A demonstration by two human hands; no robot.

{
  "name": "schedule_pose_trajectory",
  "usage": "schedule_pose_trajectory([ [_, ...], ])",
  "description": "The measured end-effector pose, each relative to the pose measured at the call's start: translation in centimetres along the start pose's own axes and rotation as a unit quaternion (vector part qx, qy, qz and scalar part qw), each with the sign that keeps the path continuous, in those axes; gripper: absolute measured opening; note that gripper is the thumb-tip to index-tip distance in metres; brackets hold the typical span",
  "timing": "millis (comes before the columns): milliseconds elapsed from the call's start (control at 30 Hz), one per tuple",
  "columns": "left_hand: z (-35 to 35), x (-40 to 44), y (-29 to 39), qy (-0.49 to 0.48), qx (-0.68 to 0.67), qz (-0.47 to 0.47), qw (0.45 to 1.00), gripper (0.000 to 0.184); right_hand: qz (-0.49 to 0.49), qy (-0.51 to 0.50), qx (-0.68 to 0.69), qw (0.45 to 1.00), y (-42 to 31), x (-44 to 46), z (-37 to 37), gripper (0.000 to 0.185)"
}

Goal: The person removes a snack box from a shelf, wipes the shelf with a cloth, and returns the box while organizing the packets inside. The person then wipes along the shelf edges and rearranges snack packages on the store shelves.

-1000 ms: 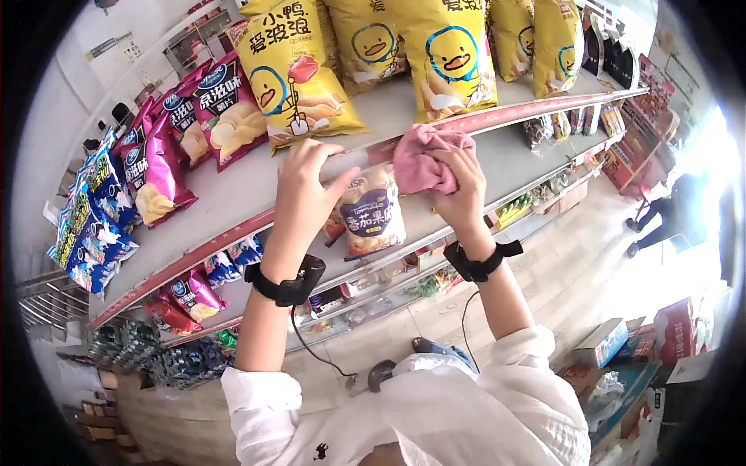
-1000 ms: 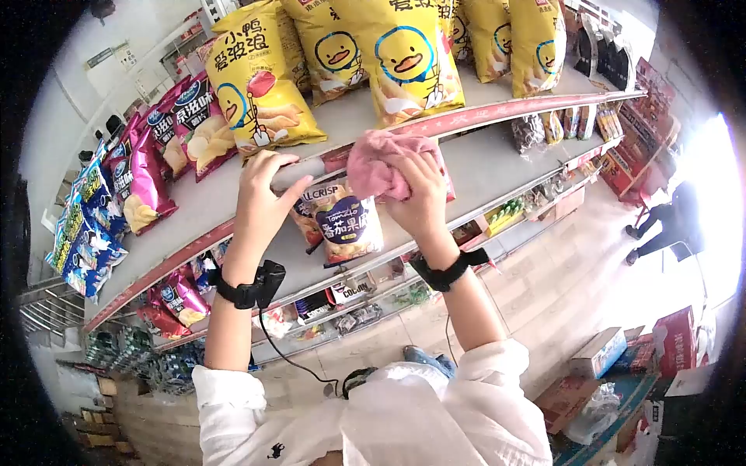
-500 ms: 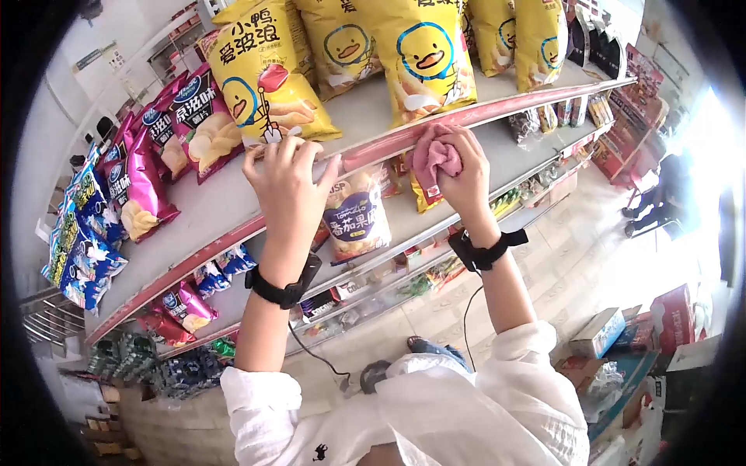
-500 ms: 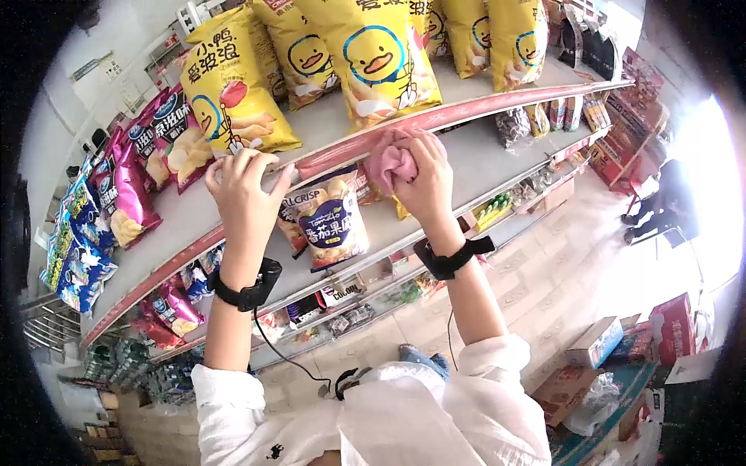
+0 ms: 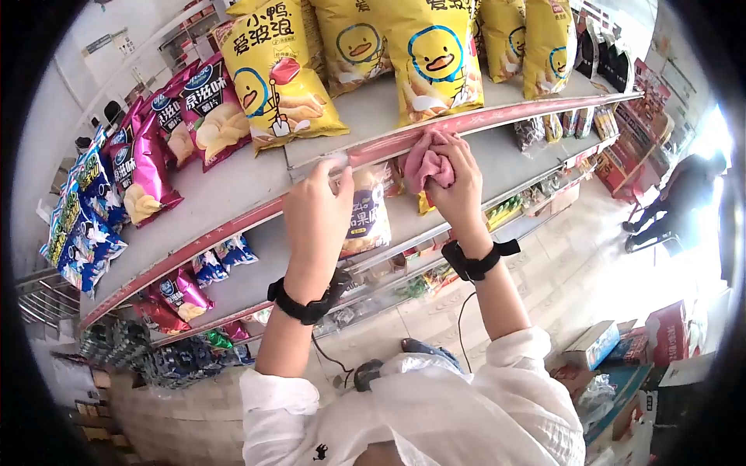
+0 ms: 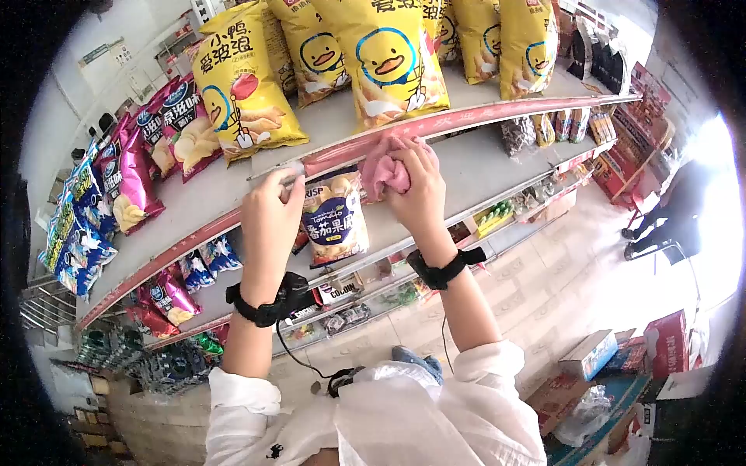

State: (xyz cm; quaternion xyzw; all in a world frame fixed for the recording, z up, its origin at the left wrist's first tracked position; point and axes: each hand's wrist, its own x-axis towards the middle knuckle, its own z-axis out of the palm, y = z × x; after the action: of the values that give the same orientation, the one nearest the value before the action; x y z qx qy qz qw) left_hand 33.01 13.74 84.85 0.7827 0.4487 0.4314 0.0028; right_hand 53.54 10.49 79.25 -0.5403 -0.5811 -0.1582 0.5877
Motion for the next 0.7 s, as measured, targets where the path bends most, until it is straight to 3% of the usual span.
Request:
schedule_pose_trajectory([
  [67,0.1,0.3,0.6,-0.054,-0.083,-0.085,0.991,0.019,-0.002,0.0,0.013,1.0,-0.1,0.0,-0.1,0.035],
  [300,1.7,0.4,0.6,-0.063,-0.119,-0.126,0.983,0.019,0.001,-0.005,0.033,0.999,-0.1,-0.1,0.0,0.038],
  [367,2.0,-0.3,0.6,0.011,-0.104,-0.119,0.987,0.019,-0.001,-0.008,0.035,0.999,0.1,-0.3,0.1,0.039],
  [567,2.7,-0.9,1.2,0.056,-0.247,-0.137,0.958,0.018,0.019,-0.013,0.047,0.999,0.1,-0.8,0.2,0.044],
  [700,3.6,-1.0,1.2,0.096,-0.214,-0.118,0.965,0.018,0.021,-0.02,0.055,0.998,0.3,-0.8,0.2,0.045],
])
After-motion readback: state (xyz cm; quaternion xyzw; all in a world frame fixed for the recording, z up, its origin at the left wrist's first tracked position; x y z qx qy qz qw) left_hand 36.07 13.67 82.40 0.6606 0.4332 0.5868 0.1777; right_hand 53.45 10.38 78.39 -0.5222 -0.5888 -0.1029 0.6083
